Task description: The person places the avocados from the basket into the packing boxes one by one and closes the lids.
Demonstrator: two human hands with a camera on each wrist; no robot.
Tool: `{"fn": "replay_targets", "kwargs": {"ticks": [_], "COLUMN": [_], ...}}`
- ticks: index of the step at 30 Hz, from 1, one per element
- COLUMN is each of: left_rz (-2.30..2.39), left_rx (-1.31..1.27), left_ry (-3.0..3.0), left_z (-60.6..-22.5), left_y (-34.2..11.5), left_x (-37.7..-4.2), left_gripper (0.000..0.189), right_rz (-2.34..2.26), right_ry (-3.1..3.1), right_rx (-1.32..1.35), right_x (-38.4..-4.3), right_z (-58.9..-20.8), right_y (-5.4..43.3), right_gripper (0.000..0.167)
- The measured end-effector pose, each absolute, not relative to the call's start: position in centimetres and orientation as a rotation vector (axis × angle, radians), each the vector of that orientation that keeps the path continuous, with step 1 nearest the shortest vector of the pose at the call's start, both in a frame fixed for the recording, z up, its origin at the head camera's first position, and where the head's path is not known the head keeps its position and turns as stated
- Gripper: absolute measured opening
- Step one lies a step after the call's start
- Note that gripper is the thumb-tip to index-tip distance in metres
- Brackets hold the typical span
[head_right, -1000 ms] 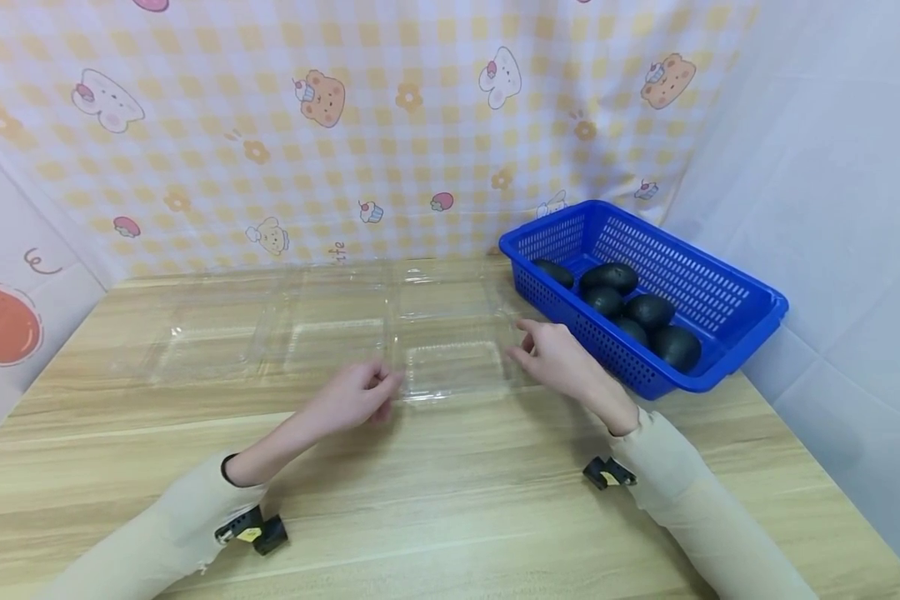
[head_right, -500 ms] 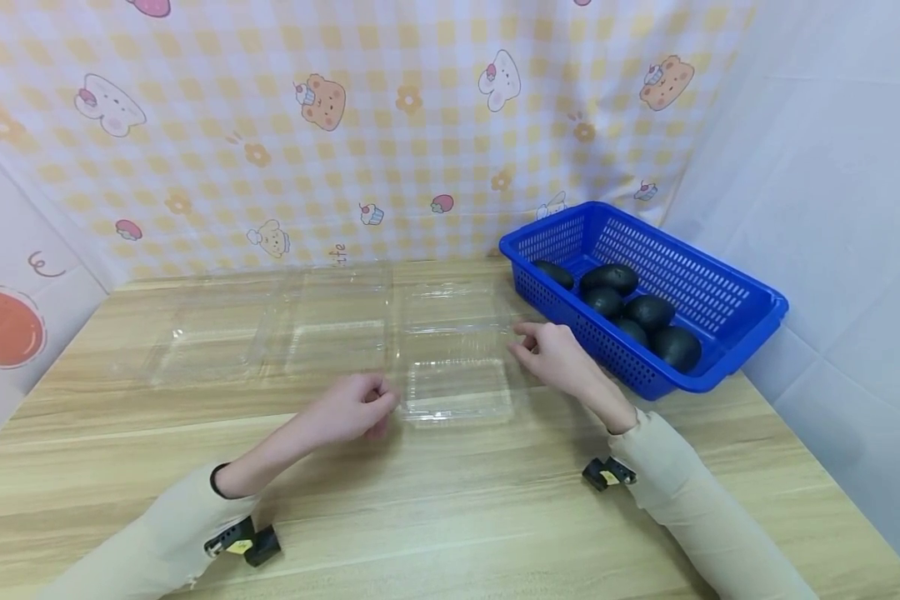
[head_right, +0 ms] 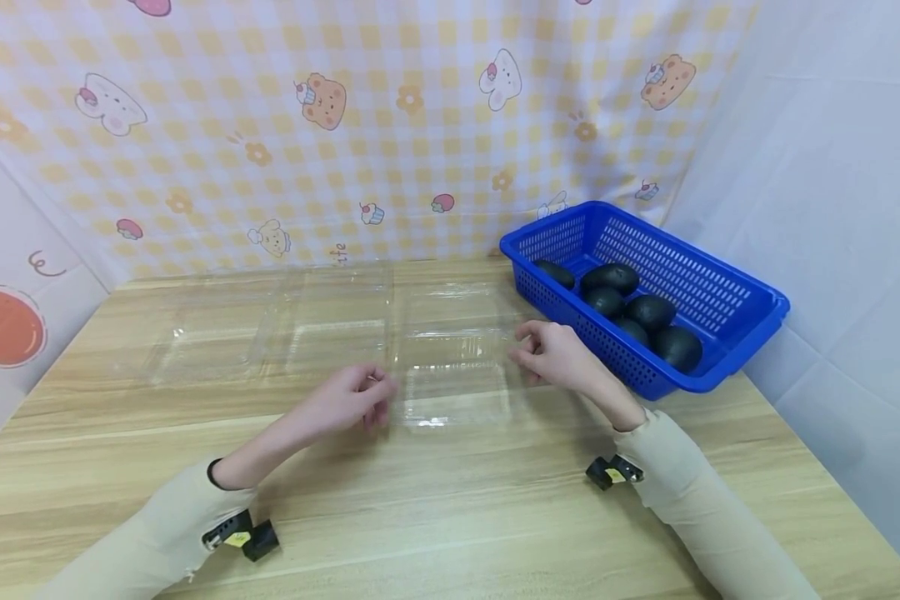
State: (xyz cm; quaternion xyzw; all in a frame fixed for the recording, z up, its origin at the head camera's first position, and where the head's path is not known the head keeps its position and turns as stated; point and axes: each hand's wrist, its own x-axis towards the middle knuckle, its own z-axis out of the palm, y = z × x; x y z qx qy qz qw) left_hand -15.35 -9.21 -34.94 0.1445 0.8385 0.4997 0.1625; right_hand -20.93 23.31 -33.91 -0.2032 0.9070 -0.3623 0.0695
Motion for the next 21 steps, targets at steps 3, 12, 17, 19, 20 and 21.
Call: {"fn": "replay_targets", "kwargs": {"ticks": [3,12,17,19,20,21], "left_rz": [1.462,1.522,1.549,1.556,1.559,1.562], "left_rx": [0.383,0.357,0.355,0.352,0.352,0.353], "left_ry": [2.367,2.339,2.313,2.300,2.296,2.292], "left_z": [-35.06,-35.57,-35.63,-35.66,-35.66,-35.65], "left_y": [-9.27,-9.44,-9.55,-9.60,-9.62,-9.64], "left_x": [-15.57,-16.14,-16.20,-16.19,-16.19,-16.18], "left_gripper": [0.020,0.018,0.017,0.016,0.016,0.016], "right_rz": [-1.084,-1.051,-1.033,-1.028,-1.022,-1.016], "right_ry": [2.686,2.625,2.634,2.640,2.646,2.653], "right_rx": [-0.617,-0.647,-0.661,-0.669,-0.673,-0.678], "right_x": [-20.84,-20.50,-20.50,-20.51,-20.49,-20.45], "right_z": [-33.68,-33.08,-32.99,-32.97,-32.95,-32.93], "right_y": [23.37,23.48,23.44,23.41,23.40,23.39], "right_gripper": [0.028,0.030,0.033,0.034,0.034,0.034]}}
